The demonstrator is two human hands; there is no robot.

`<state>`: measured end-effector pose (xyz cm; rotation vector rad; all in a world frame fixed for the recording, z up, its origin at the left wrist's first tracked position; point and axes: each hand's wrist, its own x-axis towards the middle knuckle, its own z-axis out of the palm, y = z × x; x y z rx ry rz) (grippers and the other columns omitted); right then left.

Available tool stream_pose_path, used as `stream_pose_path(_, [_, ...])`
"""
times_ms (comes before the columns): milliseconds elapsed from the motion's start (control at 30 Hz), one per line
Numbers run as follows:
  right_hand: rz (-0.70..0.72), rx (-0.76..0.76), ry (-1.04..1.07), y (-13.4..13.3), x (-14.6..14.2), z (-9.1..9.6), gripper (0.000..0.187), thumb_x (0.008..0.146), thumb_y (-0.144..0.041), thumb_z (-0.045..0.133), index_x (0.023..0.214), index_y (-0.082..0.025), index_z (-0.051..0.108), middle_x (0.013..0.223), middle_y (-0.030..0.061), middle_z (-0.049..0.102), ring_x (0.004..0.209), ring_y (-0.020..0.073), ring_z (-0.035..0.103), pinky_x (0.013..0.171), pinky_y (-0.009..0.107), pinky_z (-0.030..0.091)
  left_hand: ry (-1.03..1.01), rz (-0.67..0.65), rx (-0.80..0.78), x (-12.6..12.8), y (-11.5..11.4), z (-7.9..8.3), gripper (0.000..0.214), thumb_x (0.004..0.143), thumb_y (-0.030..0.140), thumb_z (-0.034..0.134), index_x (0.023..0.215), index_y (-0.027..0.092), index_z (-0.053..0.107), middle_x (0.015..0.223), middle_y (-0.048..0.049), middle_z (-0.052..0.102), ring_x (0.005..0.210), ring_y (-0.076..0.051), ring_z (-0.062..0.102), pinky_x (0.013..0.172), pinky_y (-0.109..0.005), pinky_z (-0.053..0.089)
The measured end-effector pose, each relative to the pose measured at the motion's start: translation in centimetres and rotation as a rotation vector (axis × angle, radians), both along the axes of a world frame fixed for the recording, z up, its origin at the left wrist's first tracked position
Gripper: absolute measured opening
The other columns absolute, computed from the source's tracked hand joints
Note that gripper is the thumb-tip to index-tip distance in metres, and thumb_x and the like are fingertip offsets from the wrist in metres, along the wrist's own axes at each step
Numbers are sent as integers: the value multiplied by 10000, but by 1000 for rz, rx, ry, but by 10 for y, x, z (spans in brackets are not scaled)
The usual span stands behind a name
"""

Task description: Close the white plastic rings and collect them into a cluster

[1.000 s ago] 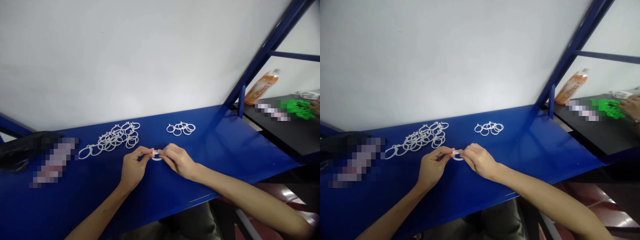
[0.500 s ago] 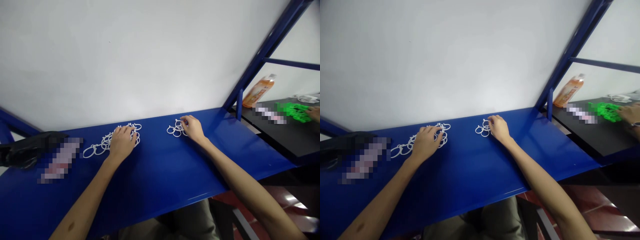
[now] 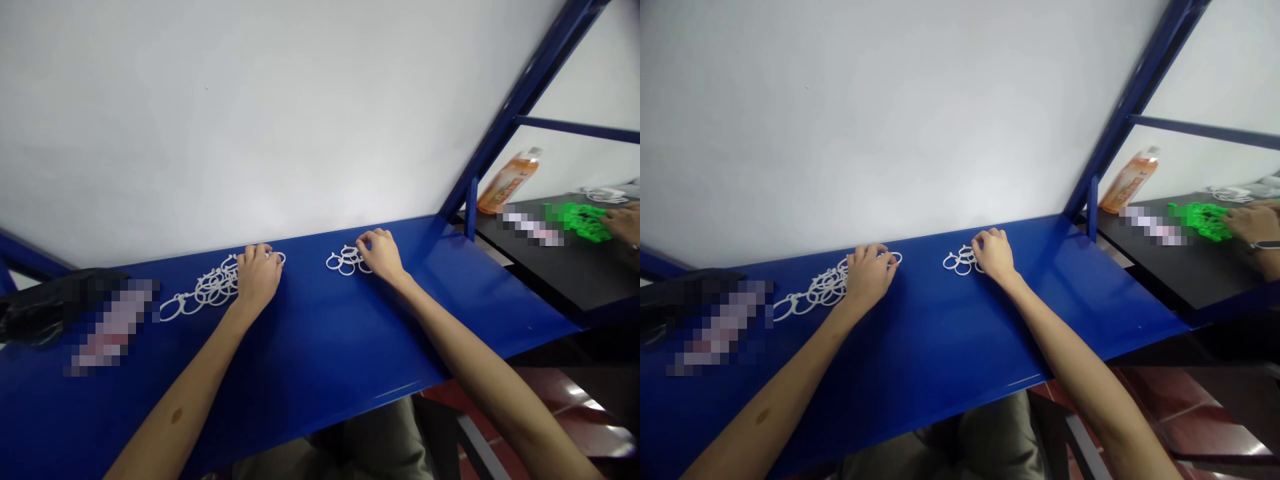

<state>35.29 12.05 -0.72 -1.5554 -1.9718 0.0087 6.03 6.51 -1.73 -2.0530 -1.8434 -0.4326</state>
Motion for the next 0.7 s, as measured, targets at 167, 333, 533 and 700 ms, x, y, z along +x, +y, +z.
stream_pose_path(167, [283,-3,264,-41,-17,11,194,967,-339,564,953,-195,694,929,58,699,876,207,604,873,367,471,-65,-311,290,21,-41,9,184,954,291,560,935,209,724,962,-91,632,879,-232,509,797,-375,419])
stream_pose_path(333, [604,-350,604,-85,-54,-3,249,970,-400,566,1112,-199,606,814,-1,690,685,131,645,678,269,516,-69,-523,386,36,-81,3,110,924,194,619,905,241,716,806,-18,642,779,-175,538,759,-322,426])
stream_pose_path(533, [559,-334,585,-98,-58,-16,169,990,-348,531,999,-200,612,695,-24,656,610,128,632,621,257,503,-572,-419,152,43,-87,-13,210,917,294,625,1113,219,613,870,-14,683,799,-161,622,769,-318,511])
stream_pose_path(700, [583,-219,462,-101,-54,-10,129,980,-302,563,985,-206,648,791,4,703,674,135,651,633,252,503,-887,-239,-85,48,-86,-7,145,916,351,605,976,231,659,844,2,720,706,-138,650,656,-270,519])
